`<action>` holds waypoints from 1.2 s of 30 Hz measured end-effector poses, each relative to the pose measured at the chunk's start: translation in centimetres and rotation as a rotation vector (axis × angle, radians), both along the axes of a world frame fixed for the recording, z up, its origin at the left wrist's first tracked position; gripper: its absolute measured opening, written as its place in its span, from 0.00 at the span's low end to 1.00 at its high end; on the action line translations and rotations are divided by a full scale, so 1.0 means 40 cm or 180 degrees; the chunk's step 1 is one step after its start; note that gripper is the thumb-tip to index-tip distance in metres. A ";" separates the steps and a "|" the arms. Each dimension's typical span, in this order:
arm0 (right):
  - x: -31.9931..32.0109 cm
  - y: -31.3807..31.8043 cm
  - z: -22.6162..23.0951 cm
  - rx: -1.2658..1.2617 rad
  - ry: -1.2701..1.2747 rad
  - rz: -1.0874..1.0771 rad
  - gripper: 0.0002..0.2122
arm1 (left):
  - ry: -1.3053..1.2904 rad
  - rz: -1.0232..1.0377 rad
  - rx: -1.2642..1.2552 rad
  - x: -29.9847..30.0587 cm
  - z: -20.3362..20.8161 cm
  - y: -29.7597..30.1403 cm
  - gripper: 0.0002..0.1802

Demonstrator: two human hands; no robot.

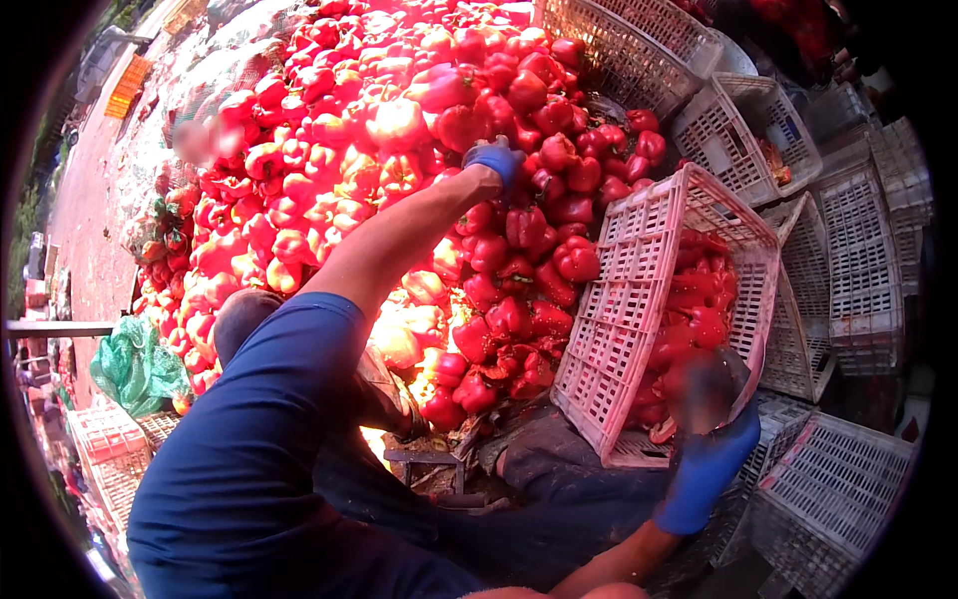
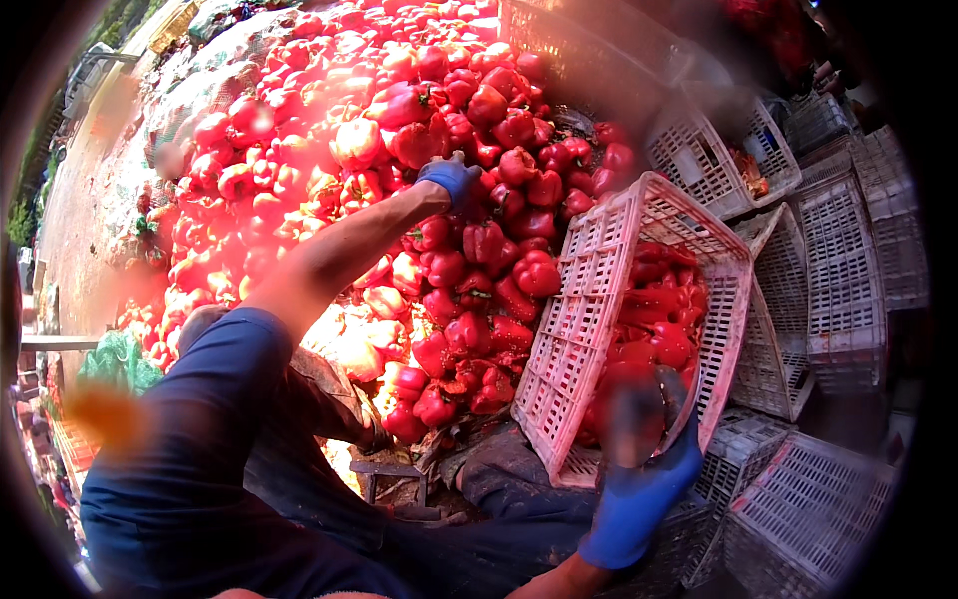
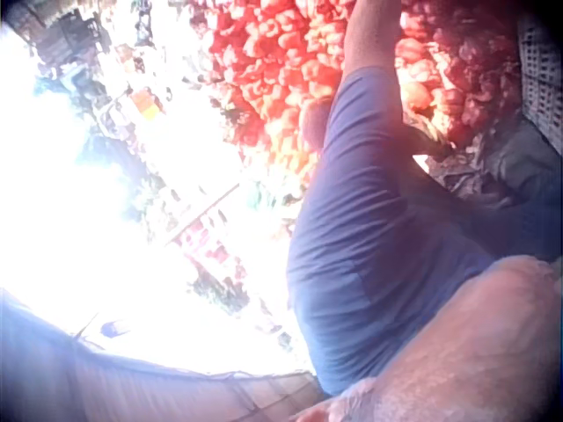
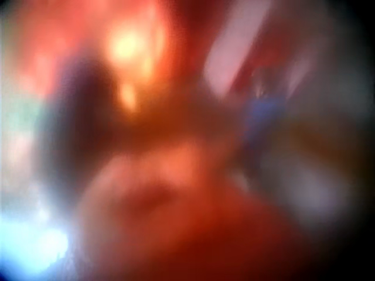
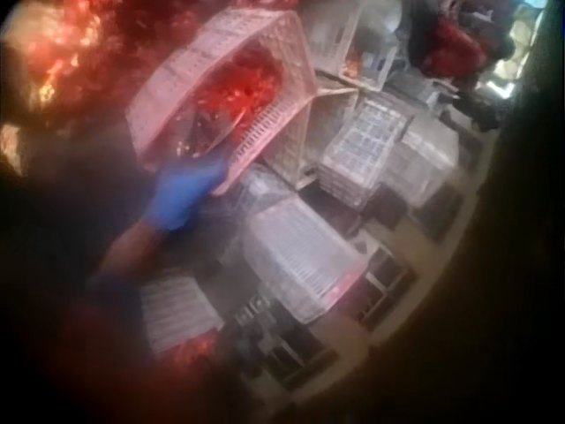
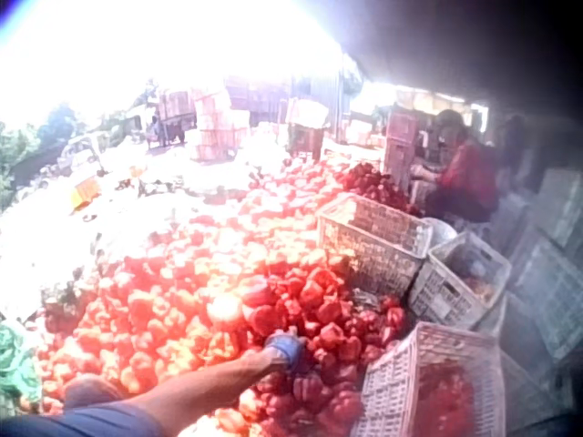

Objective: The person removes the stems and cores from red bell peppers using a small curved blade and sorts the processed pieces into plastic crates.

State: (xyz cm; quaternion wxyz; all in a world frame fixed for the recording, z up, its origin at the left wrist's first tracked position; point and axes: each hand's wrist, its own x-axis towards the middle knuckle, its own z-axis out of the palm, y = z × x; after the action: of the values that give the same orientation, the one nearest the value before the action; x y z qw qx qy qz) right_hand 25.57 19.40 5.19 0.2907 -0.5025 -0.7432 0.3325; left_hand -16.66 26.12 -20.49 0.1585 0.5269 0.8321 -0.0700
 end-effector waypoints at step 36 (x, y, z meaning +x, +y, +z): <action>-0.128 -0.145 -0.112 -0.1343 0.1596 0.2111 0.28 | -0.5490 0.0445 0.2303 0.454 0.516 -0.546 0.47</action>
State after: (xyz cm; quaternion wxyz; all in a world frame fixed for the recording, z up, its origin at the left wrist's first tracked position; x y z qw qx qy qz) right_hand 20.45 13.61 0.73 0.2308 -0.1901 -0.6868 0.6625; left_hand 1.50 4.27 0.15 0.5510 0.3629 0.4281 0.6176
